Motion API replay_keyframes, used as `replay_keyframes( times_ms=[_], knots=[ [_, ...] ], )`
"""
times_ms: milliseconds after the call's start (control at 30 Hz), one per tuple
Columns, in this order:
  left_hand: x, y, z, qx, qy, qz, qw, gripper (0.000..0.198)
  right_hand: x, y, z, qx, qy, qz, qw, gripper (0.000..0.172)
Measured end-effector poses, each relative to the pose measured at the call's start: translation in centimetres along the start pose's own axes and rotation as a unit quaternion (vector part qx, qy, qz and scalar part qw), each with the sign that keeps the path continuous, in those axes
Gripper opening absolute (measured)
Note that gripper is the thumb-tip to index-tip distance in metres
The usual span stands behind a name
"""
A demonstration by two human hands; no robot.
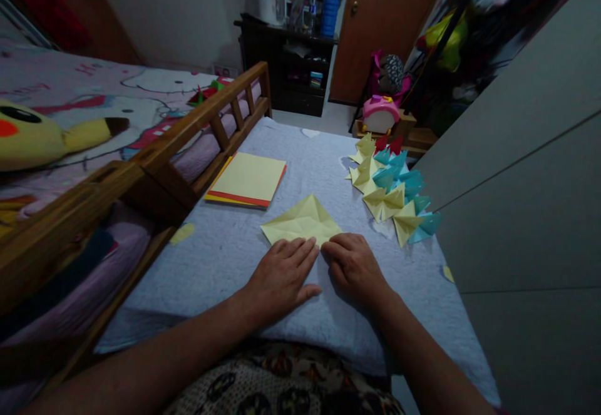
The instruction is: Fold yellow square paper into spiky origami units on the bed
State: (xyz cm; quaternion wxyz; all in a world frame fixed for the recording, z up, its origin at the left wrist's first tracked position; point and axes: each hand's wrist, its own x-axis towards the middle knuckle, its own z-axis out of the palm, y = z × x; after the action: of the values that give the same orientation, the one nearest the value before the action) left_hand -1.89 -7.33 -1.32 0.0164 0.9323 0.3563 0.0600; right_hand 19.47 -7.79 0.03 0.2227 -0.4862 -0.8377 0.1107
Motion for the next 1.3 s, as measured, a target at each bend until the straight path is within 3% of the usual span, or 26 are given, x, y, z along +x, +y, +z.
replay_keyframes(
  times_ms=[200, 367, 633, 933, 1133, 1300],
  knots=[
    [-2.8, -1.6, -1.0, 0.023, 0.013, 0.002, 1.000, 0.059, 0.1, -1.0, -0.5, -0.111, -0.058, -0.011, 0.992, 0.022],
    [-4.9, -2.4, -1.9, 0.024, 0.017, -0.025, 0.999, 0.050, 0.4, -2.9, -0.9, -0.193, -0.106, -0.017, 0.975, 0.044],
    [-5.7, -3.4, -1.8, 0.004, 0.028, -0.011, 1.000, 0.047, 0.8, -5.6, -0.3, -0.245, -0.138, -0.003, 0.960, 0.053],
    [-5.8, -3.6, -1.5, 0.010, 0.039, -0.009, 0.999, 0.043, -1.8, -1.2, -1.9, -0.236, -0.115, 0.058, 0.963, 0.045],
    [-6.0, -3.7, -1.1, 0.010, 0.056, -0.008, 0.998, 0.040, -3.8, 2.2, -2.4, -0.265, -0.053, 0.082, 0.959, 0.041],
    [-6.2, -3.8, -1.2, -0.040, 0.057, -0.020, 0.997, 0.038, -3.1, 2.2, -3.1, -0.257, -0.018, 0.087, 0.962, 0.024]
  ],
)
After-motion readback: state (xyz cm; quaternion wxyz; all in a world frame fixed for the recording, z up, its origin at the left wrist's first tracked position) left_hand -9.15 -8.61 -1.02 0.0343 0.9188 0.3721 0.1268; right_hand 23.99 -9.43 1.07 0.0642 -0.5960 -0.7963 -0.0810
